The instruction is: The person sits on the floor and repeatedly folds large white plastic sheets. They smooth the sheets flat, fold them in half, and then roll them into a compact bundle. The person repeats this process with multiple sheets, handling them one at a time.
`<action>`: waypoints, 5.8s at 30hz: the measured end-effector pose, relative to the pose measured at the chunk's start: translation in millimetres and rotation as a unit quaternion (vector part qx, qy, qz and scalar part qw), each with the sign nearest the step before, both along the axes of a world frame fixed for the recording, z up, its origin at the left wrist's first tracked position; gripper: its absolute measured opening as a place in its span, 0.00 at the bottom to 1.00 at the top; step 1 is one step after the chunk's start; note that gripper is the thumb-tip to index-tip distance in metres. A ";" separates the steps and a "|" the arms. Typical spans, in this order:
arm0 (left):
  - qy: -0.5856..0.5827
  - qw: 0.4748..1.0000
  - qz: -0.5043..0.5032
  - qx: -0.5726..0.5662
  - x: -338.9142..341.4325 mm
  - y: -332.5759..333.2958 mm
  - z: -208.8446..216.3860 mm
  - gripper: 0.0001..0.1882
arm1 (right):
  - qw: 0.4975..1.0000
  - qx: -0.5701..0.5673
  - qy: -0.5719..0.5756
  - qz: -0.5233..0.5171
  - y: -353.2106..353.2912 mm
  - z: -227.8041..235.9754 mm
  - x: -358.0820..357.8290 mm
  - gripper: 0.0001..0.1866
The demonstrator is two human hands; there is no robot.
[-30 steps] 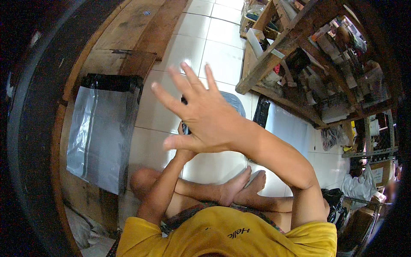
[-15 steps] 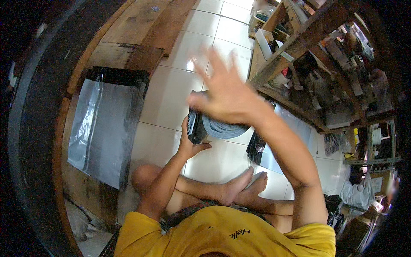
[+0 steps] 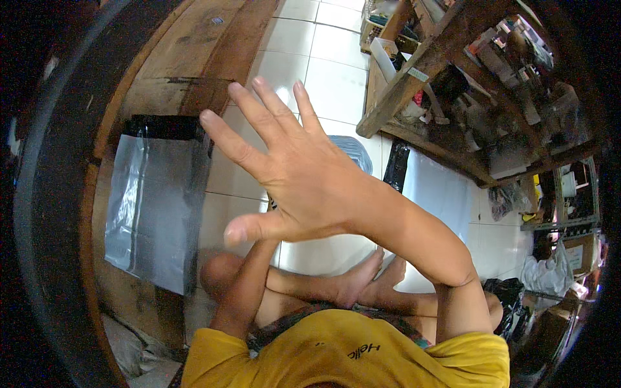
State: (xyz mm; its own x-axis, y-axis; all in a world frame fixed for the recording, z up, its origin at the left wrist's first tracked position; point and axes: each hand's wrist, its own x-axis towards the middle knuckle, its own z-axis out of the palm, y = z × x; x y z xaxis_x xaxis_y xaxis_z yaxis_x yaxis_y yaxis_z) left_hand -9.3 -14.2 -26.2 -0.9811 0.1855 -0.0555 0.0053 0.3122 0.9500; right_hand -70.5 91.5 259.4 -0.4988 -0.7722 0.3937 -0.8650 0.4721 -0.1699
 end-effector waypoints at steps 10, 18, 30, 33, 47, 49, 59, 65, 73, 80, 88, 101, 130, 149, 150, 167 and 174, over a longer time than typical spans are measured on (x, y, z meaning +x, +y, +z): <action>-0.001 0.994 0.011 0.110 -1.6 -9.3 -2.4 0.68 | 0.994 0.046 -0.006 -0.095 38.4 9.5 -28.9 0.56; -0.072 0.993 -0.034 0.087 -7.0 -35.7 27.6 0.56 | 0.962 -0.201 0.079 -0.164 73.1 14.2 15.6 0.45; 0.091 0.985 0.112 0.091 18.4 30.5 11.0 0.23 | 0.774 -0.422 -0.238 -0.408 27.8 -243.3 122.3 0.46; 0.176 0.978 0.106 0.032 17.2 30.3 18.2 0.23 | 0.766 -0.450 -0.233 -0.395 32.7 -248.9 115.6 0.47; -0.172 0.977 0.119 -0.048 -38.3 -62.4 90.3 0.18 | 0.709 -0.446 -0.387 -0.385 115.4 -236.5 41.7 0.24; -0.205 0.973 0.105 0.018 -56.1 -72.3 37.5 0.20 | 0.700 -0.435 -0.420 -0.381 118.2 -274.6 27.9 0.26; -0.385 0.910 0.123 0.087 -64.4 -99.2 5.3 0.23 | 0.969 0.090 -0.148 -0.178 55.2 -258.6 13.4 0.18; -0.264 0.951 0.132 -0.092 -78.6 -105.4 -16.1 0.22 | 0.933 0.320 -0.135 -0.093 58.3 -264.1 -12.8 0.12; -0.271 0.950 0.142 -0.063 -84.4 -136.0 -31.5 0.21 | 0.944 -0.072 -0.142 -0.288 92.3 -296.7 3.2 0.42; -0.289 0.941 0.147 -0.100 -75.2 -126.9 2.7 0.22 | 0.829 0.150 -0.316 -0.437 33.1 -256.2 -10.3 0.48; -0.278 0.945 0.149 -0.089 -74.7 -123.8 -1.1 0.24 | 0.843 0.200 -0.244 -0.437 23.1 -276.7 -22.6 0.27; -0.301 0.931 0.186 -0.088 -74.4 -126.8 -1.1 0.23 | 0.793 -0.097 -0.285 -0.529 195.2 -248.2 -2.3 0.25; -0.356 0.910 0.190 -0.099 -87.9 -162.5 -34.5 0.23 | 0.968 0.245 -0.055 -0.026 148.9 -260.4 -41.3 0.04; -0.215 0.945 0.107 -0.224 -117.2 -169.3 -51.6 0.29 | 0.651 0.014 -0.455 -0.608 211.0 -284.4 12.3 0.42; -0.145 0.930 0.089 -0.324 -118.5 -159.8 -52.2 0.30 | 0.639 0.007 -0.467 -0.612 214.1 -284.9 11.4 0.42; -0.114 0.827 0.067 -0.546 -126.9 -144.8 -72.4 0.33 | 0.683 -0.049 -0.402 -0.608 193.7 -292.5 28.6 0.35; -0.078 0.928 0.143 -0.336 -119.6 -179.3 -63.1 0.32 | 0.687 -0.081 -0.366 -0.623 184.9 -293.1 33.8 0.35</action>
State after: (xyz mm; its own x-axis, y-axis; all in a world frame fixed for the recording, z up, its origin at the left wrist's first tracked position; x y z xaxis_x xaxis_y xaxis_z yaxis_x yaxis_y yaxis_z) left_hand -128.8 -193.5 -89.2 -0.9553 -0.2085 -0.2095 -0.2896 0.8021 0.5223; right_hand -36.7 276.4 -33.7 -0.8426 0.4579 -0.2836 0.5380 0.6921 -0.4812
